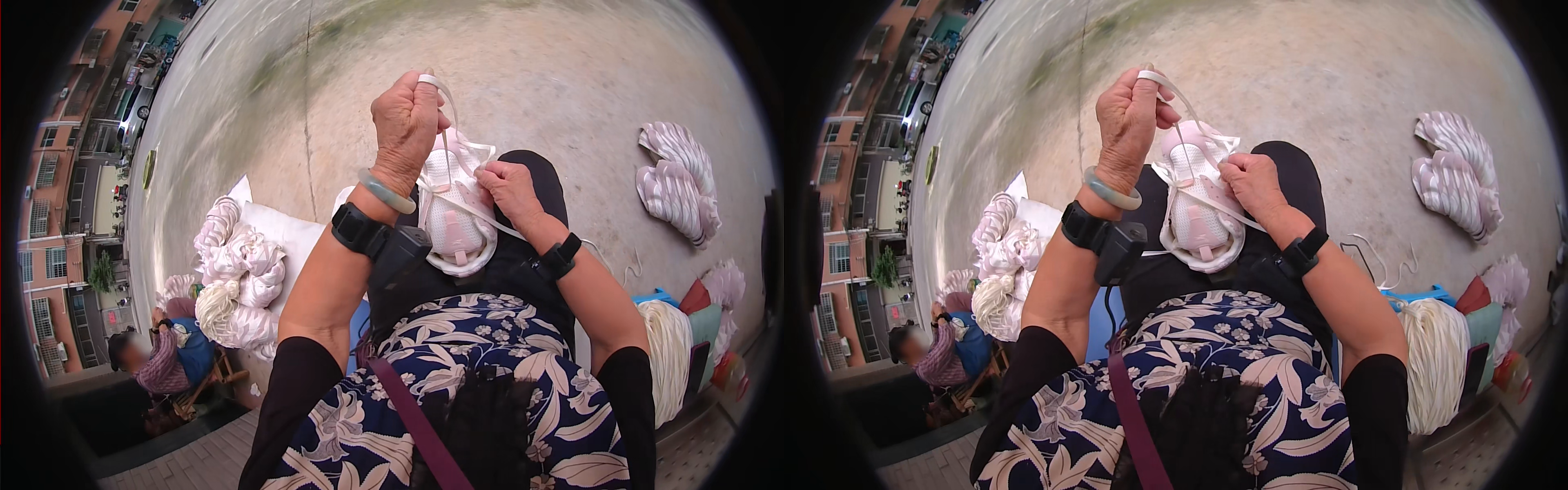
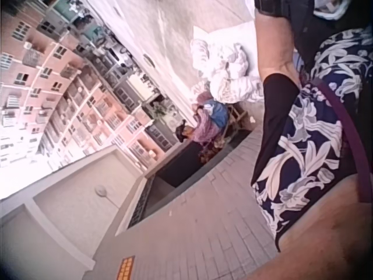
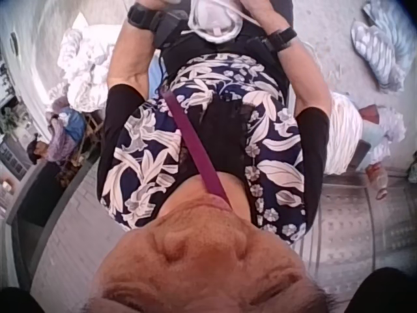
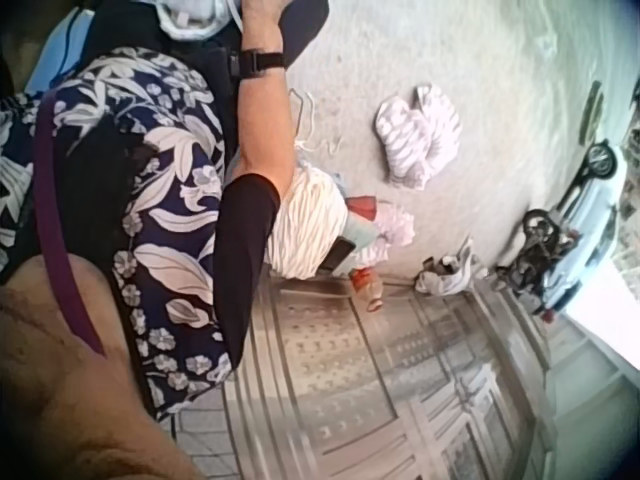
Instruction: Lacing white athletic shoes while sitting outdoors.
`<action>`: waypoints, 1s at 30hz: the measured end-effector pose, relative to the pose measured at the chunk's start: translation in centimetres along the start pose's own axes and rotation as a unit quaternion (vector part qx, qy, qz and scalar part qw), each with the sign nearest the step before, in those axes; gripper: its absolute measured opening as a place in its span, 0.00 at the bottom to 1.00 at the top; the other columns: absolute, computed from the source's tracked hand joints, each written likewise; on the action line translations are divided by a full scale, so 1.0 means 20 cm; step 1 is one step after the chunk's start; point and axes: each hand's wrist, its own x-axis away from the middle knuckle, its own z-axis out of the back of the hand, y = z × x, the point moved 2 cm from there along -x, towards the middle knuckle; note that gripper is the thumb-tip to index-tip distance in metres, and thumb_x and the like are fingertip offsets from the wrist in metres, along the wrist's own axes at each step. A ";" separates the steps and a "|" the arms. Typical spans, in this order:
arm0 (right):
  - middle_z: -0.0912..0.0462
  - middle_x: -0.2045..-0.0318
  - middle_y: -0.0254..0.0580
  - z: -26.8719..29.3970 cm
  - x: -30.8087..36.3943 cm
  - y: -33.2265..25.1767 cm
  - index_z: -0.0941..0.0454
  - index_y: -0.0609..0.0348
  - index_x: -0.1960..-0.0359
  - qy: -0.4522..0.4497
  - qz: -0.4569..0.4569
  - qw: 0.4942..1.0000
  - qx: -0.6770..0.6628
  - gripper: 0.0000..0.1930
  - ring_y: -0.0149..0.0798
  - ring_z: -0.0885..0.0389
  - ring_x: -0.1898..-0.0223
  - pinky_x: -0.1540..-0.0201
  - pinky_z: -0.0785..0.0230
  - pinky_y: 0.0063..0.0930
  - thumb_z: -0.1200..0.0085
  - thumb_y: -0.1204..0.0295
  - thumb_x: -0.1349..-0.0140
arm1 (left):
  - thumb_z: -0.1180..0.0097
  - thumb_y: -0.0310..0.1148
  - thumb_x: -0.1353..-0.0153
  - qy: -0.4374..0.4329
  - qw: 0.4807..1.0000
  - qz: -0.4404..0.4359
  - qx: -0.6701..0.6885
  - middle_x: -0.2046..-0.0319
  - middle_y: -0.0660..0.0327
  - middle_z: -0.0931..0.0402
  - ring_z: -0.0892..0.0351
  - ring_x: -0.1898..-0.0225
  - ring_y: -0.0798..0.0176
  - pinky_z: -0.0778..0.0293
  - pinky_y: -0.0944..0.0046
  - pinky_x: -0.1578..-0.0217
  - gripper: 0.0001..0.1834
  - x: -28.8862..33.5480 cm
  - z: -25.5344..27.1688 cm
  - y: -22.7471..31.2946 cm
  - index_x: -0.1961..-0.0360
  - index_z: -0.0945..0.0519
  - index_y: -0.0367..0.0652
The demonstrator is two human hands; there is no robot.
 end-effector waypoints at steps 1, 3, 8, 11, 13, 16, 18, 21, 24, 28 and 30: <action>0.25 0.86 0.34 -0.03 -0.01 0.00 0.23 0.65 0.80 -0.003 -0.001 1.000 0.002 0.11 0.25 0.29 0.83 0.78 0.35 0.20 0.48 0.71 0.44 | 0.57 0.33 0.36 0.003 1.000 0.002 0.001 0.77 0.64 0.27 0.26 0.82 0.73 0.30 0.75 0.80 0.13 0.00 0.01 -0.01 0.74 0.25 0.37; 0.25 0.87 0.36 -0.07 -0.01 0.00 0.23 0.64 0.80 0.041 0.024 0.999 0.009 0.09 0.25 0.28 0.84 0.78 0.35 0.21 0.48 0.72 0.45 | 0.57 0.33 0.36 0.004 1.000 -0.005 0.012 0.77 0.64 0.27 0.26 0.82 0.73 0.30 0.75 0.80 0.13 0.01 0.02 -0.02 0.74 0.25 0.37; 0.25 0.86 0.38 -0.10 -0.03 0.06 0.24 0.63 0.78 0.062 0.082 0.994 0.033 0.08 0.27 0.26 0.83 0.77 0.34 0.24 0.47 0.72 0.47 | 0.57 0.33 0.36 -0.001 1.000 -0.008 0.022 0.78 0.65 0.27 0.26 0.81 0.74 0.30 0.75 0.80 0.13 0.01 -0.02 -0.03 0.74 0.25 0.38; 0.26 0.84 0.34 -0.11 -0.01 0.03 0.24 0.63 0.75 0.073 0.104 0.991 0.052 0.05 0.24 0.30 0.82 0.77 0.36 0.20 0.47 0.74 0.47 | 0.57 0.33 0.35 -0.004 1.000 -0.010 0.020 0.79 0.65 0.27 0.26 0.81 0.74 0.30 0.75 0.79 0.13 0.01 -0.03 -0.03 0.74 0.25 0.38; 0.26 0.82 0.29 -0.11 -0.01 0.02 0.24 0.63 0.73 0.073 0.105 0.990 0.067 0.02 0.20 0.33 0.81 0.79 0.40 0.16 0.46 0.77 0.46 | 0.56 0.33 0.35 -0.003 1.000 -0.006 0.023 0.80 0.65 0.27 0.26 0.81 0.74 0.30 0.75 0.79 0.13 0.01 -0.03 -0.03 0.74 0.25 0.38; 0.26 0.82 0.29 -0.11 -0.01 0.04 0.25 0.62 0.73 0.071 0.093 0.992 0.044 0.03 0.20 0.33 0.80 0.78 0.39 0.16 0.46 0.76 0.46 | 0.56 0.34 0.35 -0.009 1.000 -0.018 0.015 0.80 0.65 0.27 0.26 0.81 0.74 0.30 0.76 0.79 0.13 0.02 -0.03 -0.03 0.73 0.25 0.38; 0.26 0.82 0.29 -0.10 -0.02 0.05 0.25 0.63 0.73 0.071 0.117 0.988 0.078 0.03 0.20 0.33 0.80 0.78 0.39 0.18 0.46 0.76 0.47 | 0.56 0.34 0.35 -0.012 0.999 -0.037 0.012 0.80 0.65 0.26 0.26 0.81 0.74 0.30 0.76 0.79 0.13 0.02 -0.04 -0.03 0.72 0.25 0.38; 0.25 0.84 0.42 -0.10 -0.01 0.02 0.24 0.61 0.75 0.075 0.103 0.987 0.093 0.07 0.35 0.25 0.80 0.73 0.33 0.28 0.45 0.70 0.50 | 0.56 0.34 0.35 -0.014 0.999 -0.029 0.011 0.79 0.65 0.26 0.26 0.81 0.74 0.30 0.75 0.79 0.14 0.03 -0.03 -0.03 0.72 0.25 0.37; 0.26 0.82 0.30 -0.10 -0.01 0.01 0.24 0.64 0.74 0.047 0.082 0.992 0.078 0.04 0.22 0.33 0.79 0.76 0.38 0.19 0.46 0.76 0.47 | 0.56 0.34 0.35 -0.017 0.999 -0.036 0.006 0.79 0.65 0.26 0.26 0.81 0.74 0.29 0.75 0.79 0.14 0.03 -0.04 -0.03 0.72 0.25 0.37; 0.27 0.83 0.31 -0.09 -0.02 0.00 0.23 0.64 0.73 0.036 0.075 0.993 0.087 0.03 0.22 0.33 0.78 0.74 0.38 0.20 0.46 0.76 0.47 | 0.56 0.34 0.35 -0.014 0.999 -0.044 0.016 0.80 0.65 0.26 0.25 0.81 0.74 0.29 0.75 0.79 0.13 0.03 -0.05 -0.03 0.72 0.25 0.37; 0.23 0.80 0.48 -0.09 -0.04 -0.02 0.23 0.60 0.76 0.003 0.110 0.982 0.151 0.06 0.44 0.23 0.75 0.69 0.32 0.33 0.46 0.70 0.50 | 0.55 0.33 0.35 -0.041 0.998 -0.040 0.000 0.80 0.65 0.26 0.25 0.80 0.74 0.28 0.75 0.77 0.12 0.04 -0.06 -0.02 0.69 0.24 0.36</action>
